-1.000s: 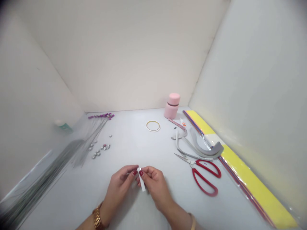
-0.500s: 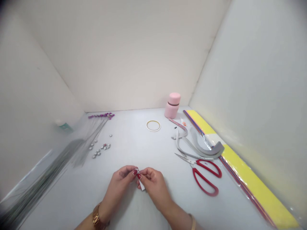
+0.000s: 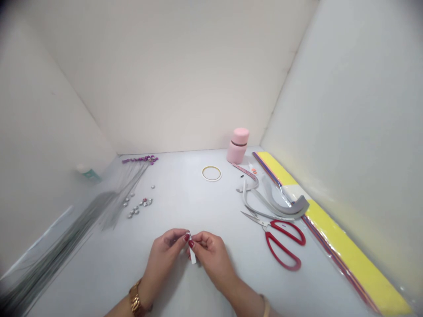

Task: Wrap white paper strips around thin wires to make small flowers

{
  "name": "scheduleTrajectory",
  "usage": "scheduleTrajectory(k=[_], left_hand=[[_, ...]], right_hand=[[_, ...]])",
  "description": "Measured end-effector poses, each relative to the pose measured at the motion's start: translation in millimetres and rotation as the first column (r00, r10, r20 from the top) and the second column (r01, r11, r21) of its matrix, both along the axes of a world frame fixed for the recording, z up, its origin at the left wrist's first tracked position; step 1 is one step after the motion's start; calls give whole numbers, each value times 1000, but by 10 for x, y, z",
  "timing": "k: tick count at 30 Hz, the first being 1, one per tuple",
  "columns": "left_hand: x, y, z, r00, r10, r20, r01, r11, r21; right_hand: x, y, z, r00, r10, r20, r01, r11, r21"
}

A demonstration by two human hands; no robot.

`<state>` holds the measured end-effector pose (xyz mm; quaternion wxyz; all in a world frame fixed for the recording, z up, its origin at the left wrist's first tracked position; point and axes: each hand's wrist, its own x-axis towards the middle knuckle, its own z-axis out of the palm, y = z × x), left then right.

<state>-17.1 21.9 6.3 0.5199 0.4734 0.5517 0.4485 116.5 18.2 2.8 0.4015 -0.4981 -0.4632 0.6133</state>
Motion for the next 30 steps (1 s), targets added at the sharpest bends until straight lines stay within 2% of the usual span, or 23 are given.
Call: scheduleTrajectory(k=[3, 7, 11, 15, 18, 20, 22, 24, 26, 30], left_hand=[[-27, -22, 3, 993, -20, -113, 36, 989, 140], [-68, -38, -24, 939, -56, -340, 195, 901, 388], [-82, -39, -49, 903, -65, -425, 268, 857, 439], [-75, -41, -26, 896, -101, -432, 299, 856, 421], [-67, -39, 1, 922, -157, -353, 287, 890, 354], [-60, -29, 12, 959, -187, -213, 238, 938, 250], [-51, -14, 14, 985, -168, -35, 171, 980, 105], [-40, 1, 6, 989, -109, 96, 110, 994, -4], [-30, 12, -8, 984, -79, 161, 86, 995, -41], [-9, 19, -32, 971, -100, 218, 113, 992, -50]], right_hand=[[-7, -2, 13, 999, -10, -47, 9, 1000, -12], [-7, 0, 21, 996, -35, -86, 34, 999, -14], [5, 12, 25, 992, -68, -110, 67, 998, -14], [20, 18, 30, 990, -61, -123, 60, 998, -12], [27, 21, 18, 989, -74, -127, 72, 997, -18], [26, 23, 12, 986, -84, -141, 81, 996, -26], [22, 24, 14, 985, -89, -149, 84, 996, -43], [15, 24, 24, 985, -91, -144, 82, 995, -65], [9, 23, 31, 987, -91, -136, 81, 994, -77], [3, 19, 14, 987, -85, -137, 77, 995, -66]])
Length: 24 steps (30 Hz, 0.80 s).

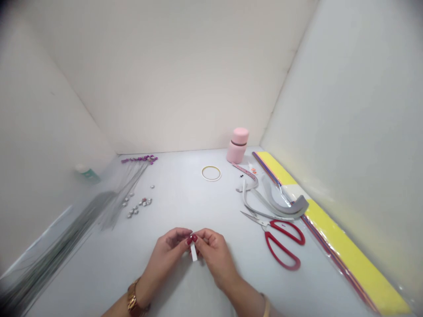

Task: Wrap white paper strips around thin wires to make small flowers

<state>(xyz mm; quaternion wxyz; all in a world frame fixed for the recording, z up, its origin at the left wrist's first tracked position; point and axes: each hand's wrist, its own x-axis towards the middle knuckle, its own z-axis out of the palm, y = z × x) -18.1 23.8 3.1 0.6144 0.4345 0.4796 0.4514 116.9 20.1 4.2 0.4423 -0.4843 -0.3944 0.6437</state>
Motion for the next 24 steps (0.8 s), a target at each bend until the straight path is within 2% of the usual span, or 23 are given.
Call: scheduleTrajectory(k=[5, 9, 15, 24], left_hand=[[12, 8, 31, 998, -54, 15, 54, 998, -22], [13, 11, 61, 995, -86, 41, 88, 995, -51], [-6, 19, 7, 996, 82, 34, -77, 991, -109], [0, 3, 12, 988, 142, -65, -144, 989, -39]], right_hand=[[-1, -4, -15, 998, -32, -45, 31, 999, -22], [-4, -10, 15, 998, -26, -54, 27, 1000, 13], [-11, -17, 2, 997, 65, 50, -64, 998, -19], [-11, -15, 28, 995, 91, 40, -89, 995, -53]])
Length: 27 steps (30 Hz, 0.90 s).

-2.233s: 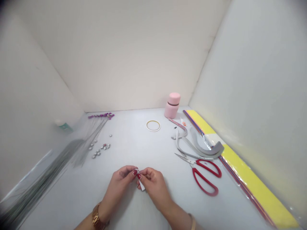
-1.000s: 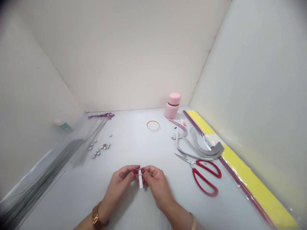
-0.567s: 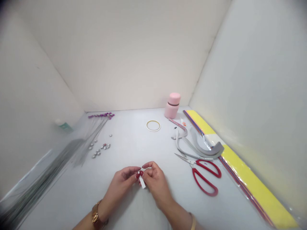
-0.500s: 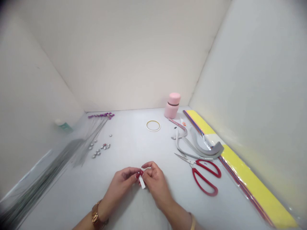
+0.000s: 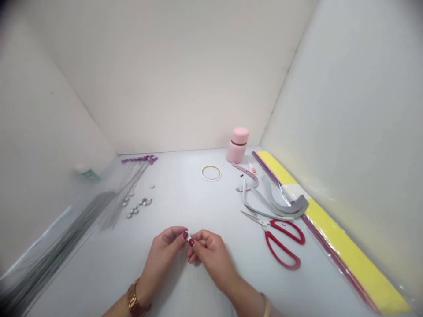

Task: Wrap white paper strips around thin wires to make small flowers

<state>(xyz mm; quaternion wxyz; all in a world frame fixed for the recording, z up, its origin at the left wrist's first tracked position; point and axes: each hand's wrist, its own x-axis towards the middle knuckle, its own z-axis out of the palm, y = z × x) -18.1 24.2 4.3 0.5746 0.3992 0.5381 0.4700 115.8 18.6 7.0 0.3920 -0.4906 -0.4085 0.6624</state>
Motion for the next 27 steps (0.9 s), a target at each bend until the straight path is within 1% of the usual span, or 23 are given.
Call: scheduleTrajectory(k=[2, 4, 8, 13, 15, 17, 19, 21, 27], left_hand=[[1, -18, 12, 999, 23, -40, -22, 999, 32], [-1, -41, 21, 993, 36, -109, -26, 995, 95], [-13, -85, 23, 964, 34, -265, 28, 974, 224], [-27, -99, 43, 941, 32, -336, 77, 950, 304], [-24, -92, 48, 941, 29, -336, 85, 944, 320], [-13, -79, 44, 962, 36, -271, 38, 965, 261], [1, -62, 34, 982, 44, -186, -13, 987, 162], [12, -45, 27, 990, 42, -136, -29, 995, 97], [16, -16, 42, 994, 42, -102, -38, 998, 46]], right_hand=[[-7, 0, 19, 1000, -7, -23, 7, 1000, -23], [-15, -3, 34, 998, -20, -51, 18, 999, -46], [-29, -10, 53, 996, -60, -70, 56, 997, -55], [-37, -18, 53, 996, -66, -61, 65, 998, -11], [-34, -22, 48, 997, -58, -51, 59, 998, 13], [-30, -26, 43, 998, -49, -40, 50, 998, 37], [-27, -29, 39, 998, -43, -33, 45, 998, 54], [-24, -29, 33, 999, -37, -24, 38, 998, 59], [-8, -17, 15, 1000, -8, -10, 8, 998, 67]])
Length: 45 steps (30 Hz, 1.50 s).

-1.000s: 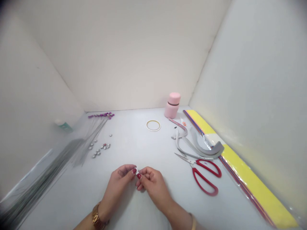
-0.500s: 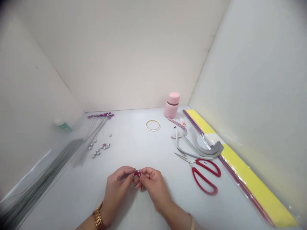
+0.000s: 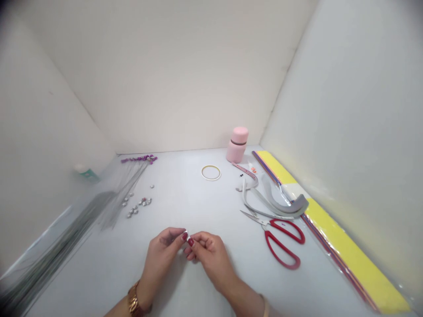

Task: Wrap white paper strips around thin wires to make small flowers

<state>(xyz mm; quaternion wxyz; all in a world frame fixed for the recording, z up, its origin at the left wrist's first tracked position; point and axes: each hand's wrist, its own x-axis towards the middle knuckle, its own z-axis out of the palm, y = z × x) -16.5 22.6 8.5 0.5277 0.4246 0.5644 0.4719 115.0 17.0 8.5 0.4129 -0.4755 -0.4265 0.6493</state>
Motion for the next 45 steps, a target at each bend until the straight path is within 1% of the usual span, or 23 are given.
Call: scheduleTrajectory(k=[4, 7, 8, 10, 13, 16, 19, 21, 23, 25, 27, 29, 30, 32, 37, 43, 45], left_hand=[[0, 8, 6, 1000, -8, 12, 8, 1000, -8], [-3, -11, 7, 1000, -1, -9, 1, 1000, 6], [-6, -22, 6, 999, 0, -38, 1, 999, 32], [-18, -46, -2, 991, -11, -135, 29, 991, 132], [-50, -70, -29, 950, -55, -307, 150, 943, 298], [-87, -66, -61, 908, -89, -410, 257, 891, 374], [-108, -53, -76, 879, -93, -468, 315, 850, 421], [-106, -49, -72, 872, -123, -473, 345, 842, 416], [-90, -47, -62, 890, -162, -425, 337, 862, 378], [-66, -42, -57, 940, -174, -293, 264, 915, 304], [-39, -33, -63, 981, -163, -104, 180, 966, 183], [-15, -24, -73, 987, -153, 39, 150, 986, 76], [-6, -21, -78, 985, -154, 74, 150, 987, 48], [4, -19, -82, 985, -149, 84, 146, 989, 36], [-4, -22, -63, 994, -108, 29, 107, 994, 32], [-14, -30, -49, 990, -132, -56, 135, 990, 46], [-16, -36, -39, 984, -138, -115, 147, 986, 75]], right_hand=[[8, 1, -5, 1000, 15, 8, -15, 1000, -10], [3, -5, -1, 1000, 16, 8, -16, 1000, -20], [-1, -7, 2, 1000, 12, 4, -12, 1000, -22], [-8, -9, 4, 1000, 1, -9, -1, 1000, -22], [-17, -6, -2, 999, -15, -31, 14, 1000, -13], [-20, -2, -19, 998, -32, -50, 32, 999, -12], [-15, 2, -41, 997, -54, -59, 53, 999, -12], [-8, 5, -54, 995, -72, -64, 72, 997, -12], [-3, 9, -60, 994, -88, -72, 88, 996, -13], [-2, 10, -58, 993, -89, -71, 88, 996, -12], [-4, 5, -49, 996, -77, -54, 78, 997, 0], [-10, 0, -39, 998, -61, -34, 61, 998, 19], [-13, -3, -36, 998, -57, -24, 58, 998, 27], [-17, -4, -37, 998, -59, -5, 60, 998, 25], [-8, -1, -73, 996, -73, 49, 74, 997, -15], [12, -4, -81, 992, -58, 116, 53, 998, 46], [10, -2, -71, 990, -57, 130, 51, 997, 50]])
